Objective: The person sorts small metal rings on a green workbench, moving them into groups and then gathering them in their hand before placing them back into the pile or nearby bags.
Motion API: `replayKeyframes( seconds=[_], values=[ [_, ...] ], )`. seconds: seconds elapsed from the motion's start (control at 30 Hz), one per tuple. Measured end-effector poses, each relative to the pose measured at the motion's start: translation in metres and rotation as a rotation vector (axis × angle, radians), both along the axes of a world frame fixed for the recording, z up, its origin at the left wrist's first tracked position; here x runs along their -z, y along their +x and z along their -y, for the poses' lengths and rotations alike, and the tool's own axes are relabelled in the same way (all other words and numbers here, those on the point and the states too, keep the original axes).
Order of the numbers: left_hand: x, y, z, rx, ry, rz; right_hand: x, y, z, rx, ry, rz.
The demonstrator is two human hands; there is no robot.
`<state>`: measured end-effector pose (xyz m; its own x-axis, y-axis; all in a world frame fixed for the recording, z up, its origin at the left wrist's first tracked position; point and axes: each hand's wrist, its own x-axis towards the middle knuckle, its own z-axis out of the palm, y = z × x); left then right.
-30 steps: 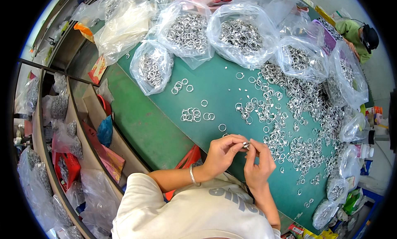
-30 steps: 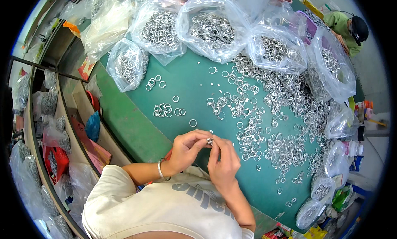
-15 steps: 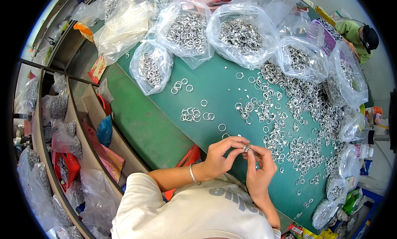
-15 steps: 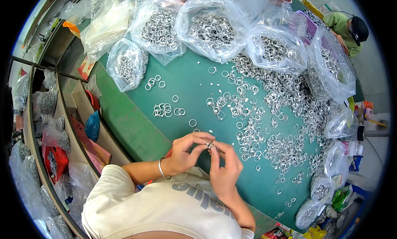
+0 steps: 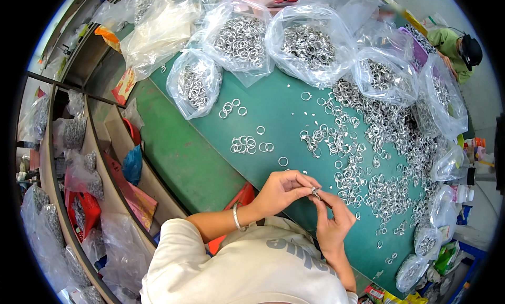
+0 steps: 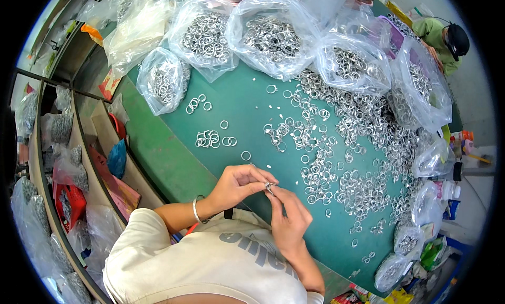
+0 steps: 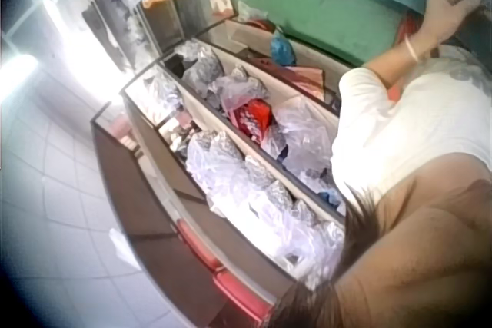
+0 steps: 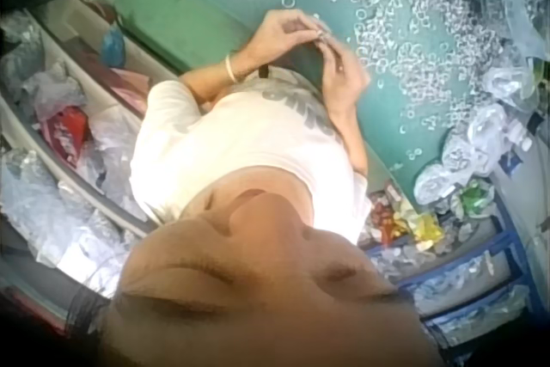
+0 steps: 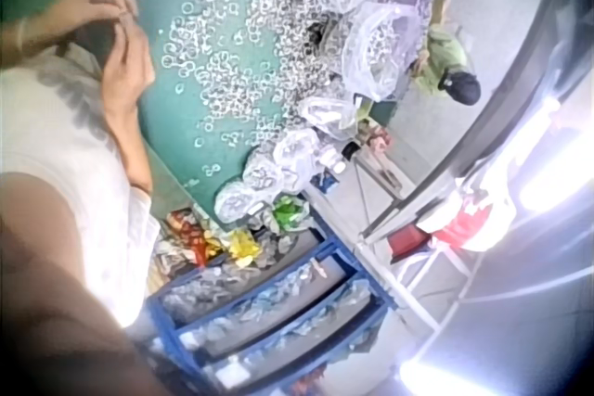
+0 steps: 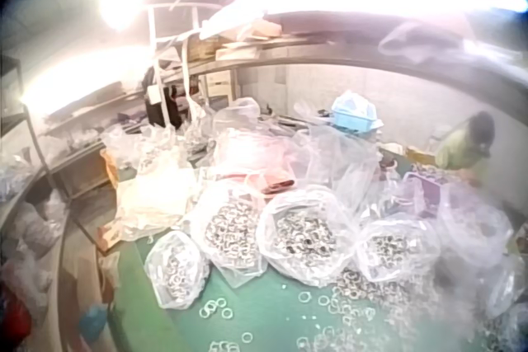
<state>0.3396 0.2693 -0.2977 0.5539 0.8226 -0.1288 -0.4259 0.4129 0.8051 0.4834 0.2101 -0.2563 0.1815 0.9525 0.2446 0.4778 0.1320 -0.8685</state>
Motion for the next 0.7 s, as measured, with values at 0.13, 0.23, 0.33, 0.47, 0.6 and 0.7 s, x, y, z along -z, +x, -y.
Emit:
replayKeyframes(
  seconds=[0.13, 0.23, 0.33, 0.47, 0.6, 0.7],
  values=[
    [0.012, -0.006, -0.008, 0.093, -0.096, 0.074, 0.001, 0.000, -0.003, -0.029, 0.053, 0.055],
    [0.020, -0.005, -0.010, 0.153, -0.149, 0.185, 0.004, 0.003, -0.003, -0.037, 0.015, -0.011],
    [0.013, -0.008, -0.009, 0.180, 0.021, 0.055, 0.009, 0.005, 0.001, 0.005, -0.191, -0.444],
    [0.006, -0.006, -0.004, 0.119, -0.022, -0.046, 0.010, 0.008, 0.007, -0.095, -0.358, -0.737],
    [0.007, -0.001, -0.001, -0.010, 0.200, -0.206, 0.009, 0.004, 0.006, -0.089, -0.323, -0.484],
    [0.005, 0.002, -0.011, -0.119, 0.537, -0.540, 0.019, 0.010, -0.001, -0.002, -0.277, -0.375]
  ],
)
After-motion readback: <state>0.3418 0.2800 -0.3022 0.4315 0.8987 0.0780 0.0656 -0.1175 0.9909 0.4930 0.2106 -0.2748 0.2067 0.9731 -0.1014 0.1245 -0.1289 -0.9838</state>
